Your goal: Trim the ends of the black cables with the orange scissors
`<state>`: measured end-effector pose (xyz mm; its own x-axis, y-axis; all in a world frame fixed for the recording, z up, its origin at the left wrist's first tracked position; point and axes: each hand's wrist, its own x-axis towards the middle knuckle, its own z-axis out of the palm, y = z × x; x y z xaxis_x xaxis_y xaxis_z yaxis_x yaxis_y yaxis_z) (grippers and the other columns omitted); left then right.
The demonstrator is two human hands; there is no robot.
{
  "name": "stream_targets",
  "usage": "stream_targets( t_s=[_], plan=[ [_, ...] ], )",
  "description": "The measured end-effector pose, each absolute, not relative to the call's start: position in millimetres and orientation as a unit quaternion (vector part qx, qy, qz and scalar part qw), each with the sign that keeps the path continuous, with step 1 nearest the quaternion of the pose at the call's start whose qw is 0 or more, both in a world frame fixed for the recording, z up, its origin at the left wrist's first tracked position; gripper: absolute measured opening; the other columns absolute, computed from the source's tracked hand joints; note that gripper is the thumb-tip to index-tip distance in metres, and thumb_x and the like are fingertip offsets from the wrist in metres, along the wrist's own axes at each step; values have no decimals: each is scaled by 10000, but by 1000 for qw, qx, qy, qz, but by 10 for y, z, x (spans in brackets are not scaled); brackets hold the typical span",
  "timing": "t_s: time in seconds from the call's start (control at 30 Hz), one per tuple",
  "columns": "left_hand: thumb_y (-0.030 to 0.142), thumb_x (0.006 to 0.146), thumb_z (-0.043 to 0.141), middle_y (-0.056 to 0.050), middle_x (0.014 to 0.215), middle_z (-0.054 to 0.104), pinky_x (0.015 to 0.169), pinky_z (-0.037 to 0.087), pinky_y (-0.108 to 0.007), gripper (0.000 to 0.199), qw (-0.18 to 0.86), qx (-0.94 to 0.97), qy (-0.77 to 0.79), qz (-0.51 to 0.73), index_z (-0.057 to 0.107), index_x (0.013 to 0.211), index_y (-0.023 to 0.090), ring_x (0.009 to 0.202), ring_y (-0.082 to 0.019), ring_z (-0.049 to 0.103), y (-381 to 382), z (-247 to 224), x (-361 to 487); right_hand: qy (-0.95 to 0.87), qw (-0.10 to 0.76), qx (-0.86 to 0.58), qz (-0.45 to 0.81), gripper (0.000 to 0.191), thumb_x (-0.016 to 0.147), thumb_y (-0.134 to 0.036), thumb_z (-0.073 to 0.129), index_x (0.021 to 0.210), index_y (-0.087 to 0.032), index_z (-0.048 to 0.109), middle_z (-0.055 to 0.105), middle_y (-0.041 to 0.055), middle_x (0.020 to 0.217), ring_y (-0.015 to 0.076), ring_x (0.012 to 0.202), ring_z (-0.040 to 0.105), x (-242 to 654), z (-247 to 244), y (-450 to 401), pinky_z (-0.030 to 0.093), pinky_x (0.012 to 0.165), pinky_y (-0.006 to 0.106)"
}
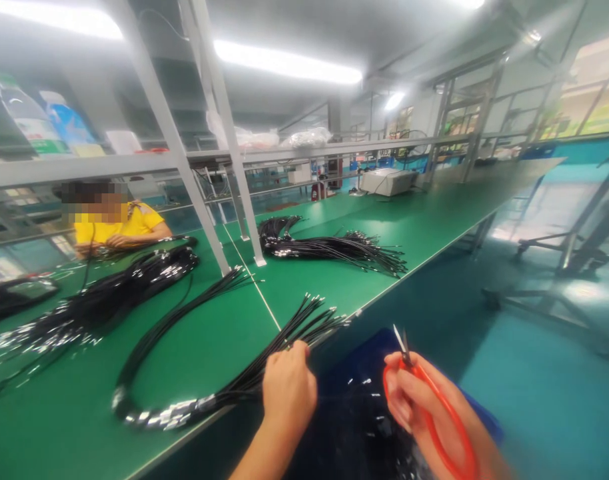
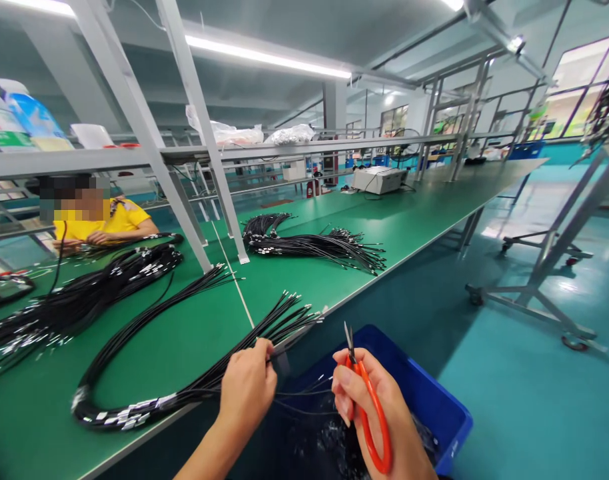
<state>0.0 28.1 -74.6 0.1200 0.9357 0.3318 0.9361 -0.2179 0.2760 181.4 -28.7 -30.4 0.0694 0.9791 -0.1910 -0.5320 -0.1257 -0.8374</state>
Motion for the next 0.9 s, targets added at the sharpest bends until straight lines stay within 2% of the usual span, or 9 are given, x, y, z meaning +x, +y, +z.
stream_targets(
  t_s=[0.1, 0.23, 0.37, 0.6, 0.77, 0.9],
  plan=[
    [99, 738, 507, -26, 717, 687, 615, 428, -315, 211, -90, -763, -597, -230, 574, 910, 201, 664, -229, 634, 210, -620, 292, -305, 612, -399, 611, 178, 724, -333, 708, 816, -211, 616, 536, -36, 597, 122, 541, 446, 1817, -319, -283, 371, 530, 254],
    [212, 834, 507, 20, 761, 683, 602, 415, -242, 67, -188, -771, -551, -258, 566, 843, 241, 687, -167, 638, 80, -462, 483, -323, 601, -450, 577, 204, 729, -305, 722, 850, -210, 588, 536, -50, 592, 115, 529, 458, 1805, -337, -312, 372, 527, 249],
    [212, 850, 496, 1, 752, 614, 620, 397, -238, 113, -290, -722, -527, -343, 583, 777, 217, 682, -159, 579, -17, -412, 421, -255, 633, -463, 566, 317, 644, -270, 783, 870, -215, 568, 533, -66, 602, 97, 481, 441, 1715, -422, -329, 345, 469, 227],
    [309, 801, 558, 38, 584, 479, 509, 329, -223, 210, -462, -633, -476, -400, 561, 635, 180, 531, -122, 436, -53, -534, 282, -186, 713, -413, 536, 318, 623, -246, 771, 876, -200, 585, 671, -6, 727, 108, 552, 534, 1486, -414, -275, 421, 543, 226],
    [317, 768, 592, 49, 541, 464, 490, 317, -216, 221, -488, -614, -478, -395, 562, 606, 170, 496, -110, 418, -62, -528, 291, -175, 714, -409, 540, 291, 601, -234, 786, 827, -203, 605, 653, -23, 668, 109, 541, 565, 1434, -368, -236, 444, 547, 221],
    [319, 777, 586, 24, 574, 526, 538, 351, -236, 222, -469, -627, -489, -385, 578, 610, 173, 549, -136, 468, -81, -500, 277, -182, 712, -407, 543, 282, 603, -213, 785, 813, -215, 597, 641, -38, 639, 113, 528, 576, 1457, -365, -238, 452, 533, 219]
  ],
)
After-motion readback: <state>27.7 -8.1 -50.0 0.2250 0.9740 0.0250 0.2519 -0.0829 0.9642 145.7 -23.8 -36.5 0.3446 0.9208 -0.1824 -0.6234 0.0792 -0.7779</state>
